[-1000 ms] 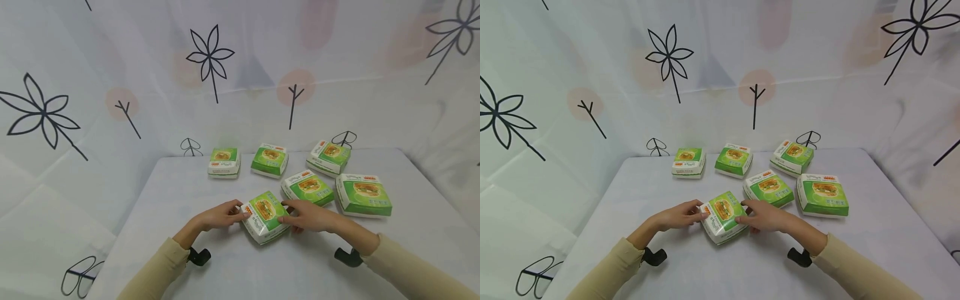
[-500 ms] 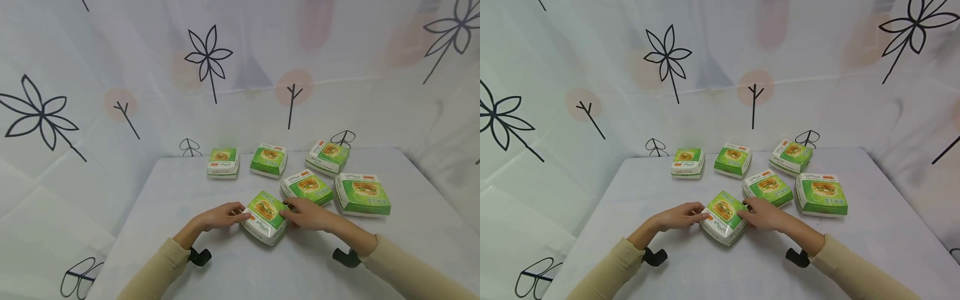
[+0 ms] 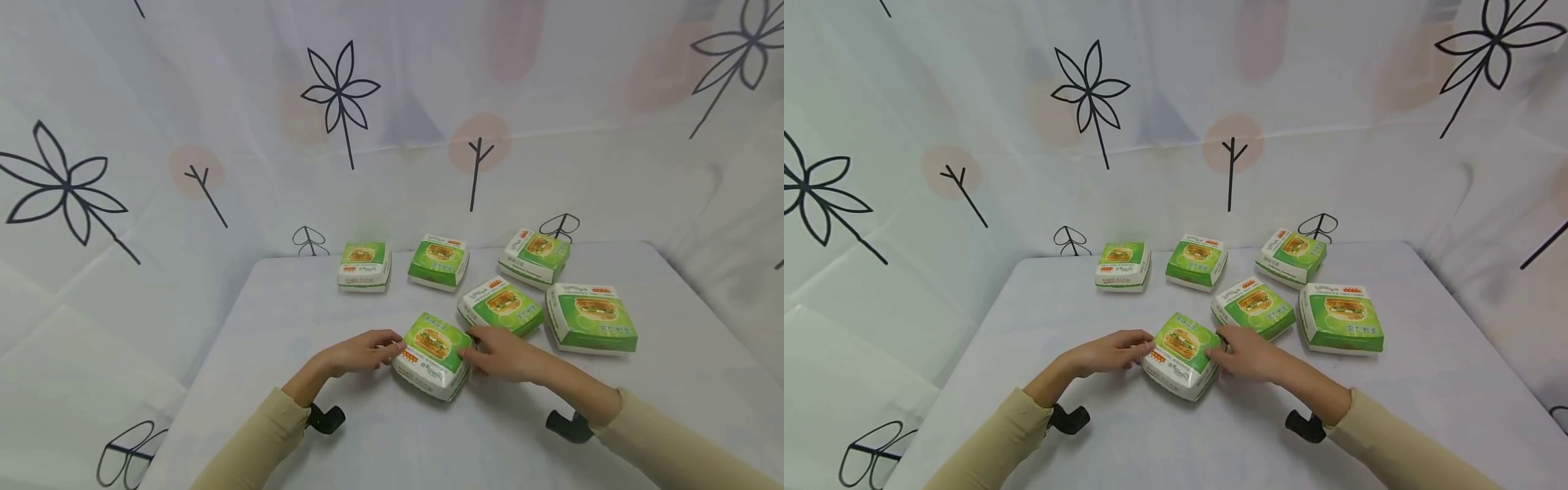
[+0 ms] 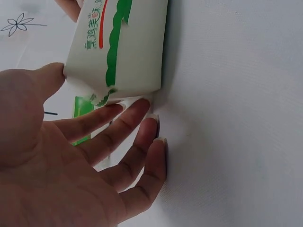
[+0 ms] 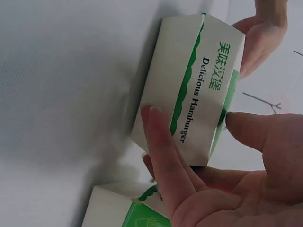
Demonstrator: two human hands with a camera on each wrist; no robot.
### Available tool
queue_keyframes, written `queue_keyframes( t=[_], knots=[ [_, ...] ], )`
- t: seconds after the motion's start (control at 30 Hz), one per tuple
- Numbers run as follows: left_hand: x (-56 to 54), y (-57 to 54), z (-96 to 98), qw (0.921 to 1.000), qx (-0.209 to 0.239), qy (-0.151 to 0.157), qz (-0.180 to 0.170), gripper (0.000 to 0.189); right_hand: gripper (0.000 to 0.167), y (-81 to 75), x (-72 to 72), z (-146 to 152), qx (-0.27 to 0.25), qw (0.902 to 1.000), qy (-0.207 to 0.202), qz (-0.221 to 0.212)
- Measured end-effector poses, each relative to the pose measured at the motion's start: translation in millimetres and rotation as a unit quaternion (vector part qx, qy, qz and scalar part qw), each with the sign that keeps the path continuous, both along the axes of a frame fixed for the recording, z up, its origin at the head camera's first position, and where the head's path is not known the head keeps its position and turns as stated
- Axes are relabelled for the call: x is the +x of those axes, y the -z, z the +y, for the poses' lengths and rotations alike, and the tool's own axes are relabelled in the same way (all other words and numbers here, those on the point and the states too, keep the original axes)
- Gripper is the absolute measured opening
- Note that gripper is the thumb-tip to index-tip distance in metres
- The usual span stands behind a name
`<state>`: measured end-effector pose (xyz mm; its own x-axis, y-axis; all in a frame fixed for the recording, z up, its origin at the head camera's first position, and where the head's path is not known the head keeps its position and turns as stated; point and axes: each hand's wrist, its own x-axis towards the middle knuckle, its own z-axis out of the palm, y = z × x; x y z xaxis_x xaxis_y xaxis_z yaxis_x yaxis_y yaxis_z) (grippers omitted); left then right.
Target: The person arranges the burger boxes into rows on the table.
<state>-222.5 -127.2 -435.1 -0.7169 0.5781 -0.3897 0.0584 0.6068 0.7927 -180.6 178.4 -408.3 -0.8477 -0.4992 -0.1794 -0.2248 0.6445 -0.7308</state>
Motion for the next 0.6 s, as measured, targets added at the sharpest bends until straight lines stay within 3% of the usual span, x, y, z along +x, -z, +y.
queue_keyframes(
  t=[0.27,0.53,0.6],
  knots=[
    [2.3,-0.6,1.3,0.9996,-0.020,0.018,0.005,0.052,0.057,0.4,-6.1,-1,0.008,0.9998,0.017,-0.001],
    [-0.4,1.1,-1.8,0.9999,0.000,0.017,0.003,0.046,0.034,-2.9,2.4,2,0.027,0.9994,0.014,0.018],
    [0.6,1.4,-1.0,0.9999,0.000,0.011,0.003,0.046,0.030,-2.8,4.9,3,0.023,0.9997,0.010,0.006]
  ],
)
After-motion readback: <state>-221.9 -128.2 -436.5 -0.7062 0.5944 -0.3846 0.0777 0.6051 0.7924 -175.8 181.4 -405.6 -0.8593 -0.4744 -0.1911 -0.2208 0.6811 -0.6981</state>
